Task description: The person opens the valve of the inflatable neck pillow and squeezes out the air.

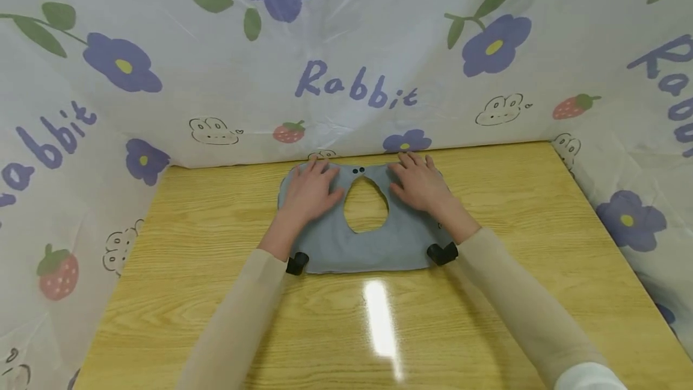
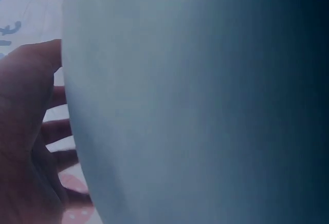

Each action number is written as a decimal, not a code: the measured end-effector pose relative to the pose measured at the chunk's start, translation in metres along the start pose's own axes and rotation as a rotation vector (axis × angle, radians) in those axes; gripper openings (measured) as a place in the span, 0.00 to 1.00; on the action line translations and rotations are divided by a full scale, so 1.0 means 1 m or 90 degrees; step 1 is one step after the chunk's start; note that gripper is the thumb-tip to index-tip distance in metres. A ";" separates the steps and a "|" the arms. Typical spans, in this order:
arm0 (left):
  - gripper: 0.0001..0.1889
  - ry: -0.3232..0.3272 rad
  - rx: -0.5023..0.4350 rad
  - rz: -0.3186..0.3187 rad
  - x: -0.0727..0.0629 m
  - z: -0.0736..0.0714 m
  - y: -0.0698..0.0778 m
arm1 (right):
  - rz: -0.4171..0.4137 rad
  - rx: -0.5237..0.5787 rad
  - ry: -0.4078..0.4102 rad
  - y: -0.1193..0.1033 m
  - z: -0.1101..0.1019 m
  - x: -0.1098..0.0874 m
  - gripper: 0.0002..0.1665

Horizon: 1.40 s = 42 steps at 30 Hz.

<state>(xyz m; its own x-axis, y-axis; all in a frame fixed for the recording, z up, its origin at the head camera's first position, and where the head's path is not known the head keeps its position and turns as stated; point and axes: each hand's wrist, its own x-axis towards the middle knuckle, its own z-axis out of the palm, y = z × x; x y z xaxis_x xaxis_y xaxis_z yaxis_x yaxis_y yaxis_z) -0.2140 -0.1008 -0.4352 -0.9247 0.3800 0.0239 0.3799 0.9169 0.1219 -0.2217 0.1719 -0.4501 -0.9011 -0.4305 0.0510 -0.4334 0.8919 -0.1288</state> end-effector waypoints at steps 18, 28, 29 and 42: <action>0.35 -0.054 0.036 -0.057 0.007 0.011 -0.004 | 0.030 0.029 -0.057 0.011 0.015 0.004 0.34; 0.34 -0.058 0.033 -0.062 0.006 0.012 -0.003 | 0.025 0.048 -0.053 0.012 0.012 0.002 0.35; 0.34 -0.057 0.032 -0.063 0.006 0.012 -0.004 | 0.026 0.054 -0.052 0.012 0.011 0.002 0.35; 0.35 0.018 0.009 -0.057 -0.020 -0.013 0.001 | 0.032 0.075 0.000 0.018 -0.004 -0.017 0.35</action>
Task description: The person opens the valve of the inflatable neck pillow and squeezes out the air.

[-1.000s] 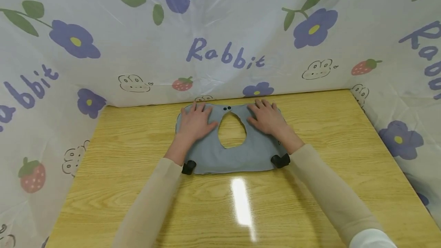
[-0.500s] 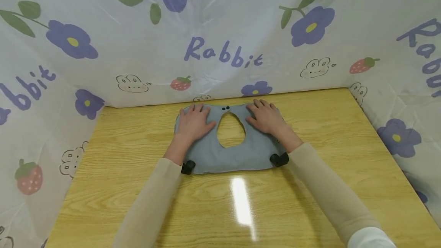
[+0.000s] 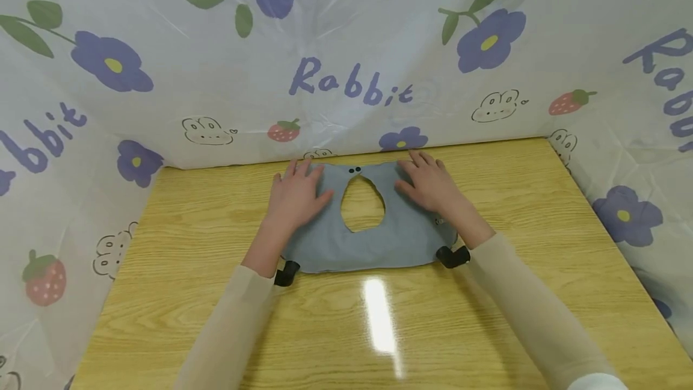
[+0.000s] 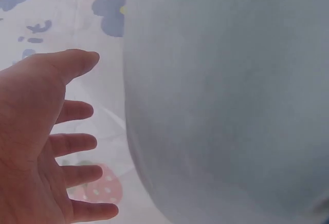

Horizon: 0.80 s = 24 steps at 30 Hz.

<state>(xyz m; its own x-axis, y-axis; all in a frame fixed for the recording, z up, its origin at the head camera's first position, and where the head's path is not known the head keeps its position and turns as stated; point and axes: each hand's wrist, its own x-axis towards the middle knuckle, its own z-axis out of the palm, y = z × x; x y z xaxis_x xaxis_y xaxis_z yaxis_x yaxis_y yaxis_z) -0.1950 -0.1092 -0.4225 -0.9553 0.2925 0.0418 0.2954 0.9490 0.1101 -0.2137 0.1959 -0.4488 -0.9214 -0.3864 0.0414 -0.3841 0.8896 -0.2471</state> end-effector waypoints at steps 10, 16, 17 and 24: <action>0.36 -0.002 0.003 0.008 -0.016 0.005 0.000 | -0.019 -0.011 0.004 -0.004 0.010 -0.018 0.35; 0.34 -0.011 -0.001 0.012 -0.017 0.016 -0.002 | -0.024 -0.002 0.009 -0.005 0.016 -0.022 0.34; 0.34 -0.014 -0.006 0.013 -0.017 0.017 -0.003 | -0.024 0.001 0.010 -0.004 0.017 -0.022 0.34; 0.33 -0.012 -0.027 0.021 -0.019 0.022 -0.004 | -0.016 0.003 0.011 -0.004 0.021 -0.023 0.34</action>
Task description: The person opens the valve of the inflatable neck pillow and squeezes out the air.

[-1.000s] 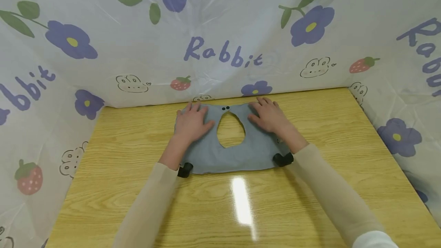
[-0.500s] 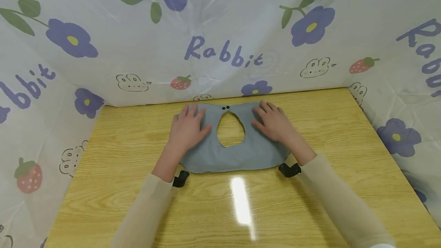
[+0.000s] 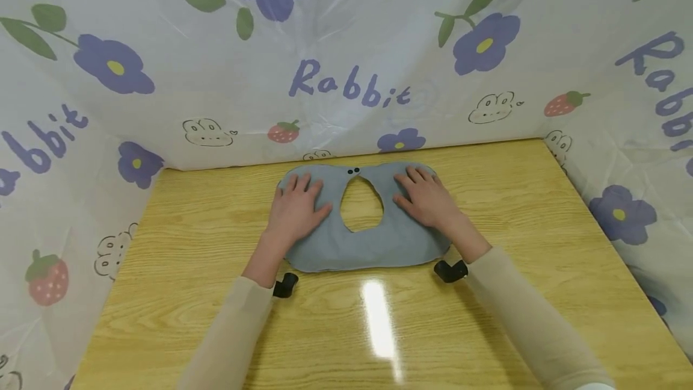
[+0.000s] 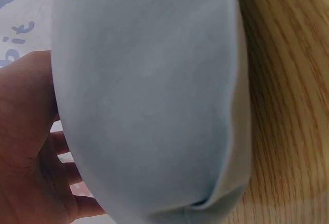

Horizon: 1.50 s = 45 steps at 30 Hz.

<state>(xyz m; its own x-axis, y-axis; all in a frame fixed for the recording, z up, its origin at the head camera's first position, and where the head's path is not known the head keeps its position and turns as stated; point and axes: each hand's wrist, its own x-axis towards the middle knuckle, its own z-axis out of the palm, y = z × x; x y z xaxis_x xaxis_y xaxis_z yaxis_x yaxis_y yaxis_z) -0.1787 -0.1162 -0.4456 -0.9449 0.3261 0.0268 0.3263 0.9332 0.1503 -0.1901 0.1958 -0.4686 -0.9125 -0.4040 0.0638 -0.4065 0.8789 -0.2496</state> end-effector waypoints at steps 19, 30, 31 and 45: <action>0.33 0.025 -0.020 0.009 -0.012 -0.016 0.006 | 0.010 0.019 0.028 -0.003 -0.010 -0.008 0.34; 0.32 0.039 -0.018 0.025 -0.028 -0.016 0.012 | 0.011 0.023 0.026 -0.006 -0.009 -0.023 0.34; 0.32 0.036 -0.017 0.025 -0.028 -0.014 0.012 | 0.013 0.024 0.025 -0.006 -0.008 -0.023 0.34; 0.30 0.048 -0.005 0.044 -0.030 0.004 0.010 | 0.013 0.018 0.022 -0.007 -0.002 -0.026 0.33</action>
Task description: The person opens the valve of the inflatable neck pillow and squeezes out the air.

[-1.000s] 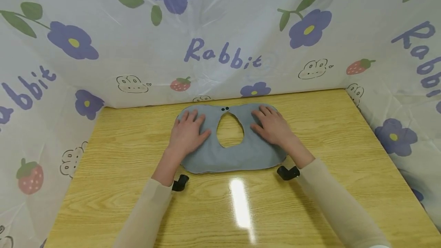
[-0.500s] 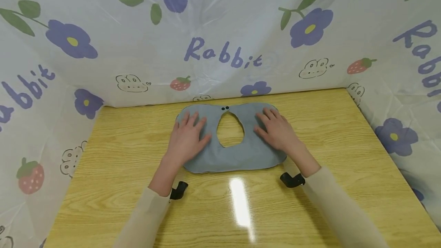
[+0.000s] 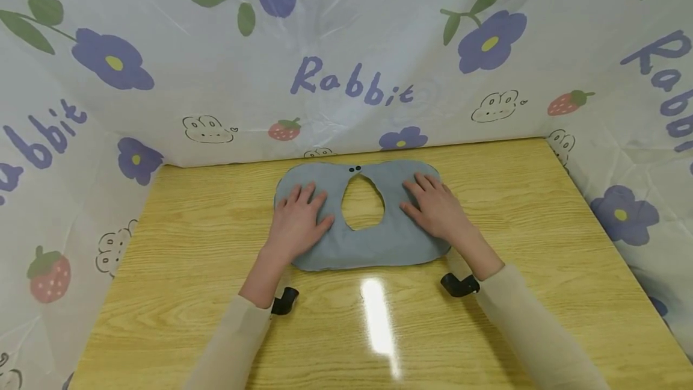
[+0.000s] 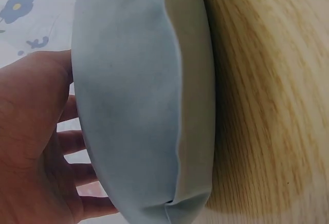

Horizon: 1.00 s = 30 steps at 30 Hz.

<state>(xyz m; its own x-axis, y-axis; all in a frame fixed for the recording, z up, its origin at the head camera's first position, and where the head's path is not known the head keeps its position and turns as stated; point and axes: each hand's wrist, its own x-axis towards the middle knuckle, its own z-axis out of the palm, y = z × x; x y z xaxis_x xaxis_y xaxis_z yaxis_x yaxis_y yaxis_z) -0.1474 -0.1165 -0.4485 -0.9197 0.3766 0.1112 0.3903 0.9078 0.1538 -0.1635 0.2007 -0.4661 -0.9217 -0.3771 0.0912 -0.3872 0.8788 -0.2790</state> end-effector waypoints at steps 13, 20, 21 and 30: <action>0.30 -0.001 -0.034 -0.031 -0.004 -0.017 -0.006 | -0.005 0.017 0.015 -0.002 -0.004 -0.003 0.32; 0.29 0.028 -0.013 -0.001 -0.014 -0.034 0.004 | -0.021 0.008 0.025 -0.006 -0.010 -0.013 0.34; 0.29 0.029 -0.009 0.004 -0.016 -0.034 0.006 | -0.021 0.007 0.024 -0.006 -0.010 -0.015 0.34; 0.30 0.005 0.010 0.015 -0.025 -0.020 0.013 | -0.027 -0.007 0.034 -0.005 -0.003 -0.025 0.33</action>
<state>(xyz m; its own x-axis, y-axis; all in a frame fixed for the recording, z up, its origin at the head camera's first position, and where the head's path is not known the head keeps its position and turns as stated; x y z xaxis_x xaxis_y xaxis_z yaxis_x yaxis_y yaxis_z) -0.1181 -0.1176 -0.4297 -0.9097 0.3966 0.1229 0.4112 0.9014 0.1355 -0.1389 0.2064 -0.4642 -0.9044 -0.3982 0.1532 -0.4258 0.8658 -0.2629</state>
